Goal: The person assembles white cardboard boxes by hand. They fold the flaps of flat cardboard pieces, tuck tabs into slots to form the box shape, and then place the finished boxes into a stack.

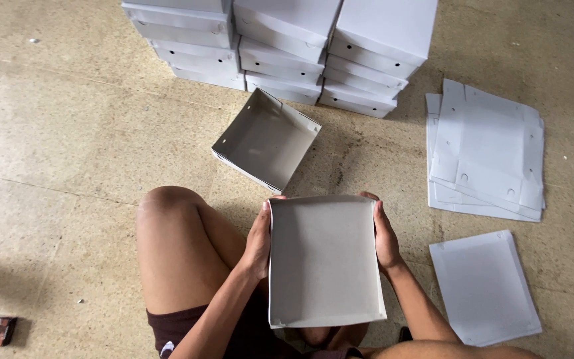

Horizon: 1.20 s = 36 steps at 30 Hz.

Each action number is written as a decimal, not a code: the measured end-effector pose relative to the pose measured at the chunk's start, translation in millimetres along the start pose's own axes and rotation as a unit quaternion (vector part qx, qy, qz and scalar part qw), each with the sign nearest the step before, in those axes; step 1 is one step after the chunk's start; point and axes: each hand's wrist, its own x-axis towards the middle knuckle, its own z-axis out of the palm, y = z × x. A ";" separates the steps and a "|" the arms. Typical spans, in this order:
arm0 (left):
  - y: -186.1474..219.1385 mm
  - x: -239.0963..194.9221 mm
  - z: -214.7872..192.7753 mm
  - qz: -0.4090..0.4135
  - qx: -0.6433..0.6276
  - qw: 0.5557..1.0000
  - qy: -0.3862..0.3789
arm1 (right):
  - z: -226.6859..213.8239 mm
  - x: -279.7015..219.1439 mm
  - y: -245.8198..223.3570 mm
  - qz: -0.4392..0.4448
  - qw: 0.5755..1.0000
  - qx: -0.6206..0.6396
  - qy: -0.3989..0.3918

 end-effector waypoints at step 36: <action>18.1 89.4 -55.0 0.135 0.579 0.801 0.069 | 53.8 151.3 -147.2 -0.202 0.801 -0.564 -0.007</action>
